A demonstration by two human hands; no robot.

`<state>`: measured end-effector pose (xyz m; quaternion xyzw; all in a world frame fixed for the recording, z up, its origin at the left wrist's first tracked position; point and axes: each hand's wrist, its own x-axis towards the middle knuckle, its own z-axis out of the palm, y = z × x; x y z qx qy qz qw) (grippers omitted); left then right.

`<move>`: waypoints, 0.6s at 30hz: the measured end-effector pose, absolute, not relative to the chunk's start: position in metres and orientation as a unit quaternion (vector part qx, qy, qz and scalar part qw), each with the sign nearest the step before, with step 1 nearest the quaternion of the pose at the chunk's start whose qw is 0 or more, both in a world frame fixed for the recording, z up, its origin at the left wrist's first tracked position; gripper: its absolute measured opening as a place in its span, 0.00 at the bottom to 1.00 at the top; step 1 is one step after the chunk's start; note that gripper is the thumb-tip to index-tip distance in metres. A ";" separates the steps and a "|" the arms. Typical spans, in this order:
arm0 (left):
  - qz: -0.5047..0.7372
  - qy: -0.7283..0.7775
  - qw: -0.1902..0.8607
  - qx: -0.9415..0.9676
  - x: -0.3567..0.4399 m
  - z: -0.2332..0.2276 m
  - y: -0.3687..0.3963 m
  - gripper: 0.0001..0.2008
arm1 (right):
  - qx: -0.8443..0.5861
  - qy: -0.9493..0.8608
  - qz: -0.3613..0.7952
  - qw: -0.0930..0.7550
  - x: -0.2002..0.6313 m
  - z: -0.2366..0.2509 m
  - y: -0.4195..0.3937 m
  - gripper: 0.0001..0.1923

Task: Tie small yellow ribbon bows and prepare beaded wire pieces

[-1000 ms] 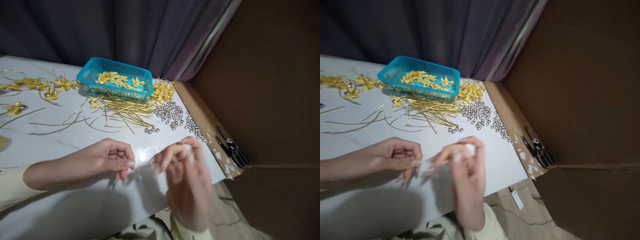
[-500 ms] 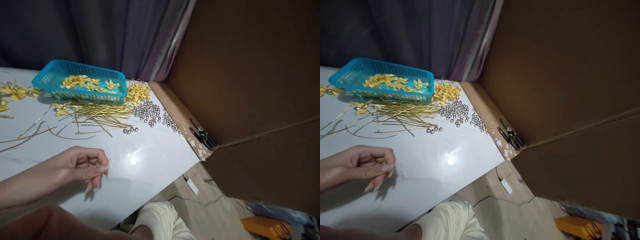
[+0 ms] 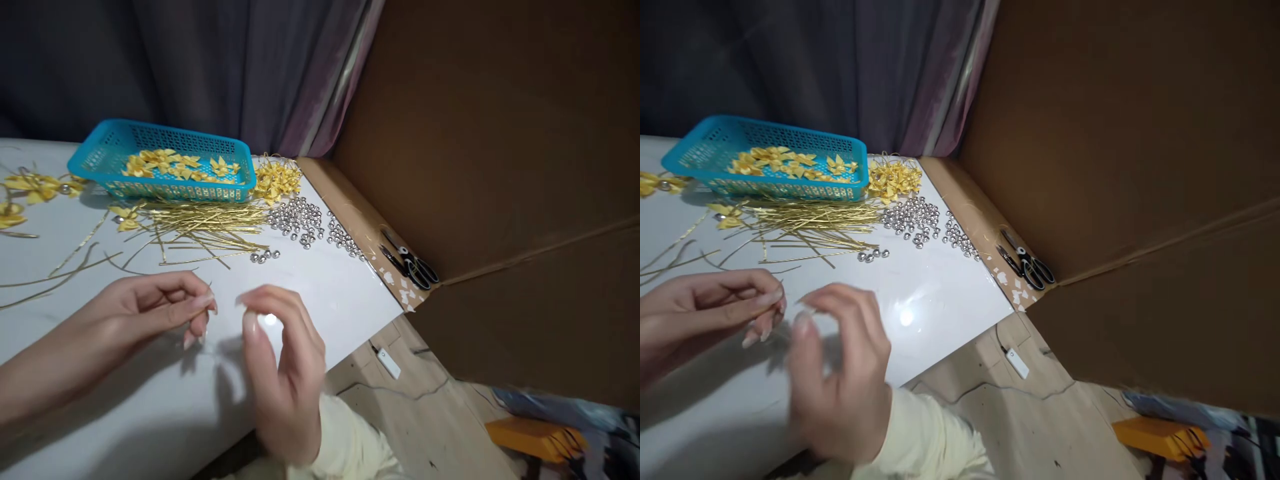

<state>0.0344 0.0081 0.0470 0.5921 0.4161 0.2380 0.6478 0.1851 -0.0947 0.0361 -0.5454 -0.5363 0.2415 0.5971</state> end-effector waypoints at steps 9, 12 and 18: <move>0.324 0.316 0.458 0.765 0.037 0.027 -0.020 0.08 | -0.396 -0.302 0.709 0.500 0.184 0.022 -0.069 0.17; 0.355 0.303 0.389 0.794 0.032 0.017 -0.027 0.07 | -0.374 -0.191 0.770 0.480 0.180 0.022 -0.069 0.16; 0.342 0.238 0.346 0.841 0.022 0.000 -0.034 0.10 | -0.353 -0.186 0.803 0.442 0.178 0.020 -0.066 0.12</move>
